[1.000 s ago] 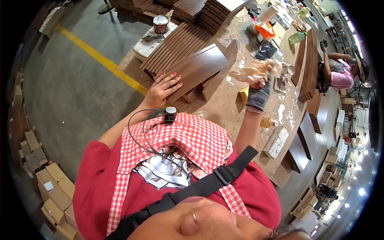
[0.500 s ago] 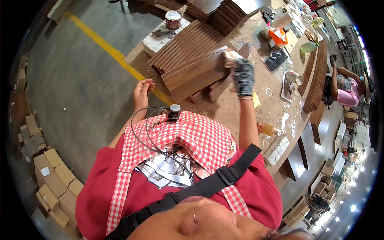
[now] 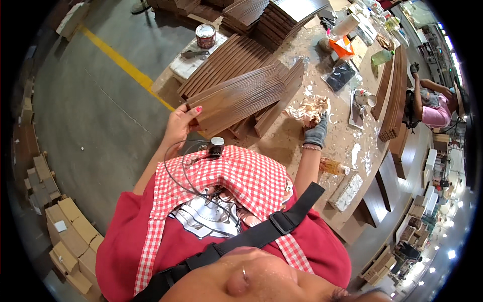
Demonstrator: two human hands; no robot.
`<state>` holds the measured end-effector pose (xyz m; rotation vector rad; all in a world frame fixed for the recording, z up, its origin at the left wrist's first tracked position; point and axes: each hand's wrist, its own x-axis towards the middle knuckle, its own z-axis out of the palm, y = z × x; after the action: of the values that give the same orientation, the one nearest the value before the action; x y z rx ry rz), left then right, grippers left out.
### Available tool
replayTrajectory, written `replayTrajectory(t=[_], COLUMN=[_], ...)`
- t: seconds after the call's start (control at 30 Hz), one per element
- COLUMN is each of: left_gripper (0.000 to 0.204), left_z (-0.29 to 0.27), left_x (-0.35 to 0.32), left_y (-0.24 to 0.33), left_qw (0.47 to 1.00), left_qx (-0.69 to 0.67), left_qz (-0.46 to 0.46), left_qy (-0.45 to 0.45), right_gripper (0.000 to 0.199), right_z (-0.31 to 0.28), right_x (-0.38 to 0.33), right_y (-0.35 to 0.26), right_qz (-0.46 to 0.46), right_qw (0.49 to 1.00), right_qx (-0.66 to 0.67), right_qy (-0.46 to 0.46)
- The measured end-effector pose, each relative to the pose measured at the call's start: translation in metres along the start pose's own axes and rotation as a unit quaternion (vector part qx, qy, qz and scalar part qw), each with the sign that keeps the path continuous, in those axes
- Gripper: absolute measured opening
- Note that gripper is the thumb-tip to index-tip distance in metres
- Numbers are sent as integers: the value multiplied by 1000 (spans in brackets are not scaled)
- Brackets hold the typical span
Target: The person wipes down wooden planks with a cloth, cleaning each piece along its surfaces and edges before stacking them on the table.
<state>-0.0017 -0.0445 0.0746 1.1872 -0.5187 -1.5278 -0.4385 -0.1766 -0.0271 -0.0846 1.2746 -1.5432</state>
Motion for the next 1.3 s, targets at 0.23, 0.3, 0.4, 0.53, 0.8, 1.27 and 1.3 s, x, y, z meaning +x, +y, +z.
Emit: replayTrajectory(t=[0.23,0.3,0.4,0.53,0.8,1.27,1.3], left_gripper=[32,31,30,26,29,44,44], left_z=[16,17,20,26,37,50,49], left_x=[-8,11,55,151,283,198,176], left_y=[105,126,154,169,156,177,187], left_qw=[980,966,928,895,950,934,910], left_qx=[27,40,94,100,-7,347,392], left_qz=[194,251,336,415,274,76,115], left_qy=[16,38,130,129,151,-28,-70], right_gripper=[33,33,27,24,28,31,26], right_z=[-15,-14,6,2,28,37,56], right_x=[-50,-59,-81,-86,-124,-125,-153], right_y=[18,23,22,29,29,-18,-38], right_qz=[0,4,-5,-37,-23,-309,-282], right_qw=[998,997,995,996,997,819,846], right_qx=[57,73,93,57,14,-437,-360], right_qy=[-15,-17,-30,-55,-70,-210,-274])
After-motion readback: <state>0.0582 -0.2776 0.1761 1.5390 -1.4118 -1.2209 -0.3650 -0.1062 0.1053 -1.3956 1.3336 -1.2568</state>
